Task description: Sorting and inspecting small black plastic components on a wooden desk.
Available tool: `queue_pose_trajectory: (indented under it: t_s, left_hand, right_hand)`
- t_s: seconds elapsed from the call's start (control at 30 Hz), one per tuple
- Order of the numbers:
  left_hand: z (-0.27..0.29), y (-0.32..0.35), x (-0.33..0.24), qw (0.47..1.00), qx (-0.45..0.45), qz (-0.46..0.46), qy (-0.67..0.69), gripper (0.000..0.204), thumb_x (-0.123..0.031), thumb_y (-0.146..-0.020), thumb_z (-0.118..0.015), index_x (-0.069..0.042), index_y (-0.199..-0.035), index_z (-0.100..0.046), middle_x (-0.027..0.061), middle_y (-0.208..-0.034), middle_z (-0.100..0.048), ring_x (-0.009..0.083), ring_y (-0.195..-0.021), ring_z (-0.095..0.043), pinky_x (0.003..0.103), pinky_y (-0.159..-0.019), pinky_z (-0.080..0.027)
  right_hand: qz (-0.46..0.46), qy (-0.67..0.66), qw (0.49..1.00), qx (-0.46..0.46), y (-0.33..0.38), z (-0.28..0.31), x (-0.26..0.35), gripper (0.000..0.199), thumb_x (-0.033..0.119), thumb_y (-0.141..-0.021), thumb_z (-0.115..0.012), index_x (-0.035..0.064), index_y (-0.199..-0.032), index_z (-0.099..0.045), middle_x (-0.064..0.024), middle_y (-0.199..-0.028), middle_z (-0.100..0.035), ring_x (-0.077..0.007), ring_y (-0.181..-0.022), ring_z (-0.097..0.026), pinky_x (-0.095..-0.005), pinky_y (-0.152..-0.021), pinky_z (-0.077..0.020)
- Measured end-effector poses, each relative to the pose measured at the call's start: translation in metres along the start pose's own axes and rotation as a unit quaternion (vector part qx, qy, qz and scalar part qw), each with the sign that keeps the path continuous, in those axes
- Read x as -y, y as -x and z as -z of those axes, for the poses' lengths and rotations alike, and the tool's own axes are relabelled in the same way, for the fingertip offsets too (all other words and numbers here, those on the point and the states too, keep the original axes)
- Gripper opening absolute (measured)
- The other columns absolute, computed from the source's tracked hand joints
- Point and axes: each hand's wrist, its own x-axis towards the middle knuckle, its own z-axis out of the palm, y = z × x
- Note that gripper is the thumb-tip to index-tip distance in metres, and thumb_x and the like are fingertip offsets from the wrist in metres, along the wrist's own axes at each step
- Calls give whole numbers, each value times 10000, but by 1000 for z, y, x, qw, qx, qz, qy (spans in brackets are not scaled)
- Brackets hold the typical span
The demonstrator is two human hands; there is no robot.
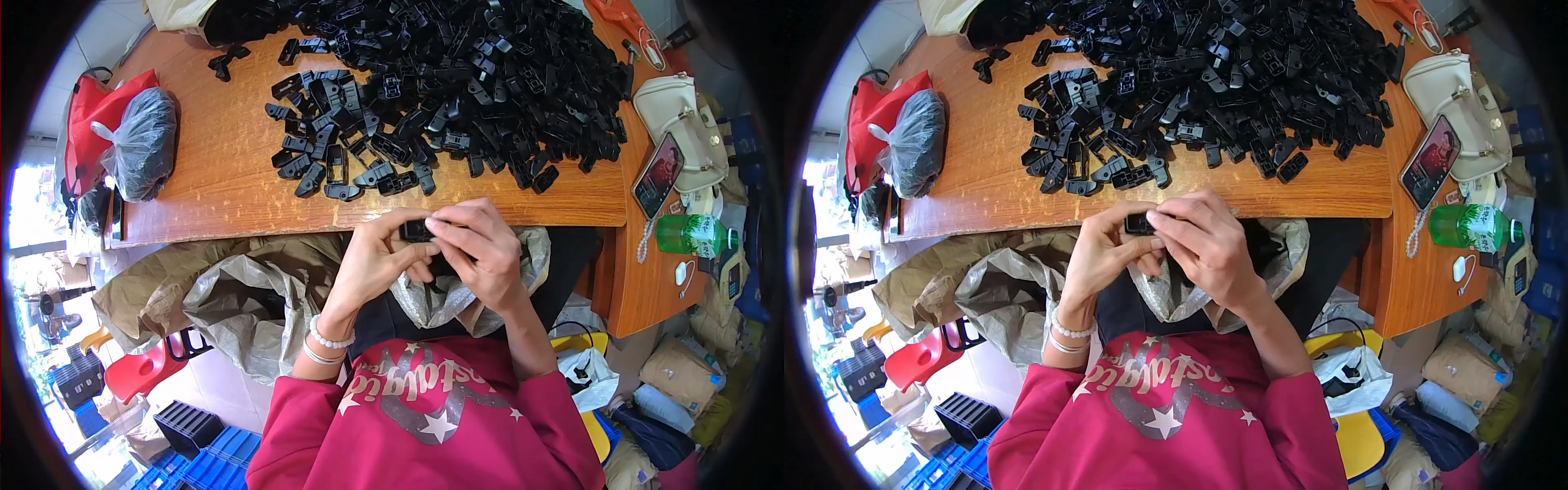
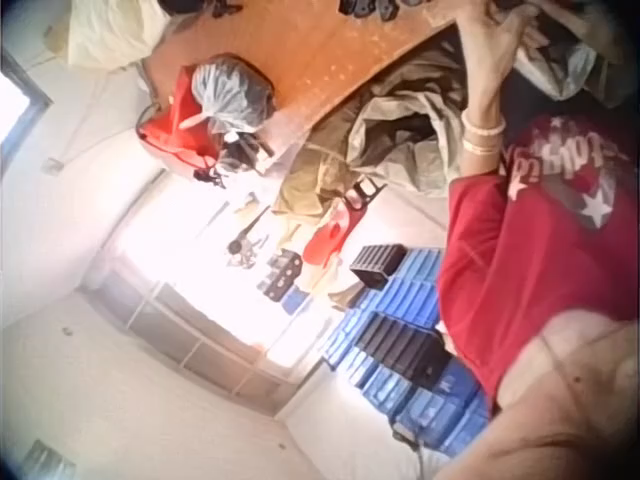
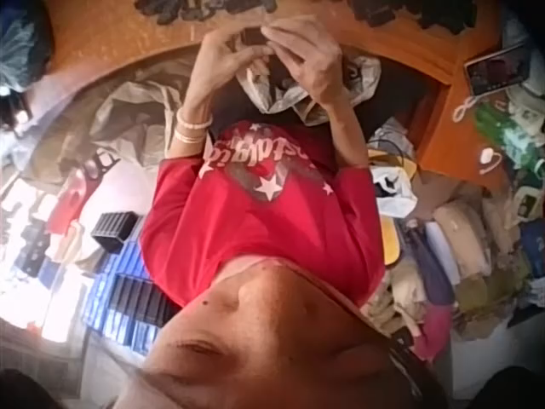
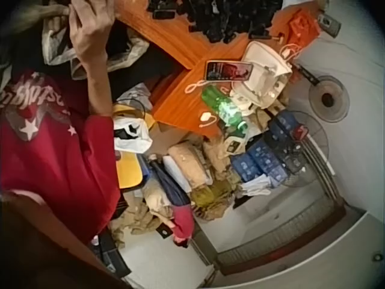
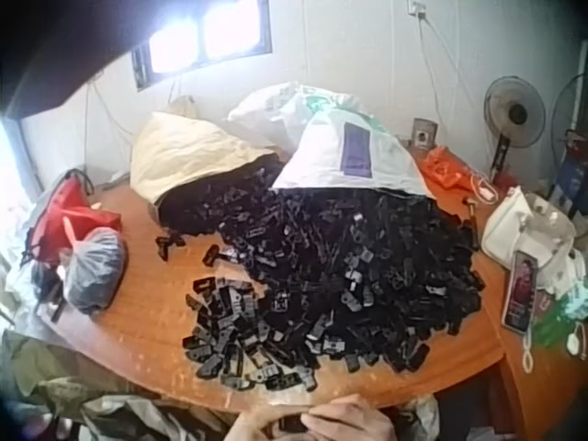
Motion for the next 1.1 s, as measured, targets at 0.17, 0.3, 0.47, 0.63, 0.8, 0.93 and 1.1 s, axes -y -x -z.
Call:
queue_pose_trajectory:
  t_s: [0.17,0.3,0.47,0.63,0.8,0.93,1.1]
  left_hand:
    - [-1,1,2,996,3,-20,85,344,-9,-895,-610,64,-1219,-522,141,-839,-694,143,-781,-684,241,-632,-548]
    - [-15,7,6,966,-47,-204,-148,370,31,-871,-587,9,-1235,-528,146,-1018,-654,182,-769,-692,262,-637,-542]
    - [-9,8,4,916,-111,-259,-286,395,-27,-836,-661,-17,-1209,-531,150,-947,-644,227,-686,-670,291,-606,-531]
    - [39,-18,-2,798,-260,-276,-468,249,33,-783,-617,-27,-1025,-628,143,-921,-560,302,-775,-604,370,-651,-490]
    - [53,-46,-25,737,-205,-250,-594,161,10,-750,-607,-35,-894,-665,130,-892,-499,286,-838,-564,376,-653,-493]
    - [66,-42,-38,712,-159,-282,-623,79,-22,-751,-632,-12,-829,-642,129,-927,-509,277,-893,-557,371,-667,-494]
    - [71,-40,-39,743,-179,-289,-577,145,-35,-780,-671,8,-800,-534,119,-920,-554,229,-696,-569,340,-610,-470]
  right_hand:
    - [5,-9,1000,21,0,8,-2,265,-40,-710,-699,8,-970,-696,-96,-1033,-633,-280,-898,-604,-346,-749,-503]
    - [-228,-174,958,5,6,3,3,308,-24,-794,-664,1,-1100,-646,-131,-1009,-637,-262,-900,-635,-323,-787,-498]
    - [-162,-116,977,78,-3,20,3,209,-11,-777,-688,-8,-985,-671,-120,-921,-632,-245,-870,-632,-317,-778,-494]
    - [-104,26,992,62,-13,4,-18,158,25,-768,-710,4,-925,-701,-96,-858,-610,-227,-796,-604,-315,-696,-474]
    - [38,293,955,7,-29,-47,-25,236,70,-743,-676,-18,-962,-657,-145,-1103,-570,-288,-1074,-528,-395,-836,-410]
    - [-9,243,970,4,-21,-48,-20,233,72,-733,-676,11,-952,-624,-116,-1117,-566,-275,-1091,-510,-404,-860,-388]
    - [2,189,981,-43,-14,-41,-22,282,57,-721,-701,30,-989,-619,-90,-1042,-593,-258,-1013,-535,-383,-844,-387]
